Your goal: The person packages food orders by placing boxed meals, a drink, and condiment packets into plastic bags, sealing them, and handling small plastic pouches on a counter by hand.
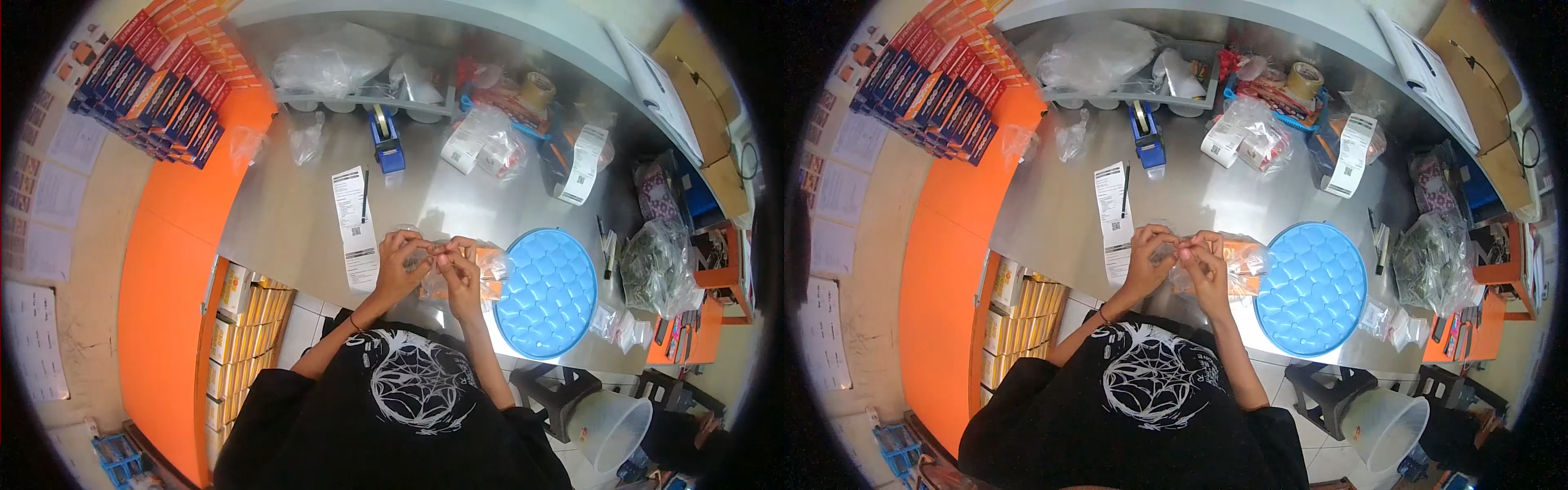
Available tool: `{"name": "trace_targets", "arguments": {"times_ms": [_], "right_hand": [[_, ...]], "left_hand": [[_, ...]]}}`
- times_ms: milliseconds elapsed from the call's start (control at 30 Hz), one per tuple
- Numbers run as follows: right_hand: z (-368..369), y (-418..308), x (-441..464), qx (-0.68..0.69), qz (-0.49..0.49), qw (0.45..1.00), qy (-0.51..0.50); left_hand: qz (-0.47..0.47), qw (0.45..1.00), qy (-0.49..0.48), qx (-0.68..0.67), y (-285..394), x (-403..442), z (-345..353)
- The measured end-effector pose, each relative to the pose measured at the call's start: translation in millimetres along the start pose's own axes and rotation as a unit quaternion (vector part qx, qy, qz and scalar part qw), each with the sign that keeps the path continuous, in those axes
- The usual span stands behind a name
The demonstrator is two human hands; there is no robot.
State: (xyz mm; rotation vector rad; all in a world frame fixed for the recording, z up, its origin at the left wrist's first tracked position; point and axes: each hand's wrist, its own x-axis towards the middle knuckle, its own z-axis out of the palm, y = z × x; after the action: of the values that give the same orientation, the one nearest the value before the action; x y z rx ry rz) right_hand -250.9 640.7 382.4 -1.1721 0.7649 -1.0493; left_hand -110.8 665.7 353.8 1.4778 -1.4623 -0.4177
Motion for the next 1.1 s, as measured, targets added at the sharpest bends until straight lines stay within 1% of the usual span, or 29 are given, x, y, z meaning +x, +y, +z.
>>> {"name": "trace_targets", "arguments": {"times_ms": [100, 200, 233, 300, 333, 400, 433, 467, 500, 533, 567, 600, 633, 667, 733, 767, 800, 833, 867, 900, 933, 967, 1000, 1067, 1100], "right_hand": [[-8.4, 10.9, 1.2, -0.021, -0.026, 0.999, -0.005], [-10.2, 16.3, 0.0, -0.046, -0.005, 0.999, 0.012], [-11.0, 14.6, -0.5, -0.047, -0.005, 0.999, 0.011], [-7.7, 0.4, 2.2, -0.027, 0.008, 1.000, 0.001], [-10.6, -4.5, 8.3, -0.029, 0.005, 1.000, -0.003], [-20.2, -14.9, 23.2, -0.081, -0.008, 0.996, -0.039], [-18.7, -19.1, 34.0, -0.136, -0.018, 0.991, 0.008], [-13.7, -22.0, 48.2, -0.139, -0.020, 0.990, 0.007], [-6.8, -24.7, 65.8, -0.152, -0.031, 0.987, 0.037], [1.2, -27.2, 84.5, -0.165, -0.042, 0.983, 0.067], [8.6, -22.5, 104.6, -0.162, -0.014, 0.986, 0.041], [15.2, -11.5, 126.5, -0.160, 0.014, 0.987, 0.015], [22.5, 3.6, 149.0, -0.199, 0.003, 0.980, 0.003], [29.9, 20.8, 169.9, -0.239, -0.007, 0.971, -0.010], [46.1, 49.2, 202.3, -0.315, -0.004, 0.949, 0.000], [51.5, 64.5, 214.8, -0.319, -0.002, 0.948, 0.001], [56.4, 77.5, 226.7, -0.380, -0.014, 0.925, 0.007], [59.0, 90.3, 235.3, -0.441, -0.024, 0.897, 0.014], [62.8, 98.6, 240.2, -0.444, -0.022, 0.896, 0.018], [66.8, 105.1, 244.9, -0.463, -0.023, 0.886, 0.014], [71.3, 109.8, 248.9, -0.481, -0.025, 0.876, 0.010], [75.9, 113.3, 252.7, -0.474, -0.010, 0.880, 0.008], [80.2, 118.2, 254.7, -0.478, -0.008, 0.878, 0.011], [87.3, 128.3, 251.8, -0.538, -0.020, 0.839, 0.074], [91.6, 130.8, 247.9, -0.533, -0.016, 0.840, 0.096]], "left_hand": [[0.010, 1.000, 0.001, 0.024, -0.3, -0.5, 3.0], [0.012, 0.999, 0.000, 0.046, 0.4, 0.8, 3.1], [0.012, 0.999, 0.002, 0.045, 0.7, 1.3, 1.8], [0.004, 0.999, -0.041, 0.009, -1.8, 2.8, -5.3], [0.006, 0.999, -0.036, 0.009, -8.6, 7.2, -12.1], [0.000, 0.988, -0.026, -0.155, -36.3, 17.7, -32.8], [-0.103, 0.986, 0.011, -0.129, -62.5, 21.4, -39.2], [-0.147, 0.981, 0.080, -0.103, -101.8, 25.3, -36.6], [-0.175, 0.980, 0.099, 0.008, -117.4, 33.1, -39.7], [-0.200, 0.966, 0.117, 0.118, -129.4, 39.9, -42.6], [-0.199, 0.966, 0.118, 0.114, -141.2, 44.5, -41.6], [-0.201, 0.963, 0.066, 0.167, -152.0, 48.8, -38.8], [-0.202, 0.955, 0.012, 0.218, -159.3, 51.4, -38.1], [-0.204, 0.956, 0.012, 0.213, -164.1, 53.5, -39.9], [-0.206, 0.973, -0.010, 0.102, -173.5, 58.6, -45.4], [-0.182, 0.981, 0.058, 0.043, -176.5, 55.7, -50.5], [-0.182, 0.981, 0.056, 0.038, -177.9, 52.6, -62.3], [-0.186, 0.976, 0.102, 0.041, -180.8, 47.2, -79.5], [-0.190, 0.970, 0.147, 0.044, -186.6, 42.5, -94.8], [-0.189, 0.971, 0.143, 0.039, -198.0, 36.9, -108.2], [-0.251, 0.961, 0.108, 0.034, -210.3, 31.5, -121.9], [-0.312, 0.947, 0.073, 0.030, -219.2, 31.6, -129.2], [-0.312, 0.947, 0.070, 0.026, -207.8, 42.0, -137.1], [-0.217, 0.956, 0.065, 0.186, -184.0, 60.9, -144.9], [-0.218, 0.957, 0.063, 0.179, -190.0, 71.3, -137.4]]}}
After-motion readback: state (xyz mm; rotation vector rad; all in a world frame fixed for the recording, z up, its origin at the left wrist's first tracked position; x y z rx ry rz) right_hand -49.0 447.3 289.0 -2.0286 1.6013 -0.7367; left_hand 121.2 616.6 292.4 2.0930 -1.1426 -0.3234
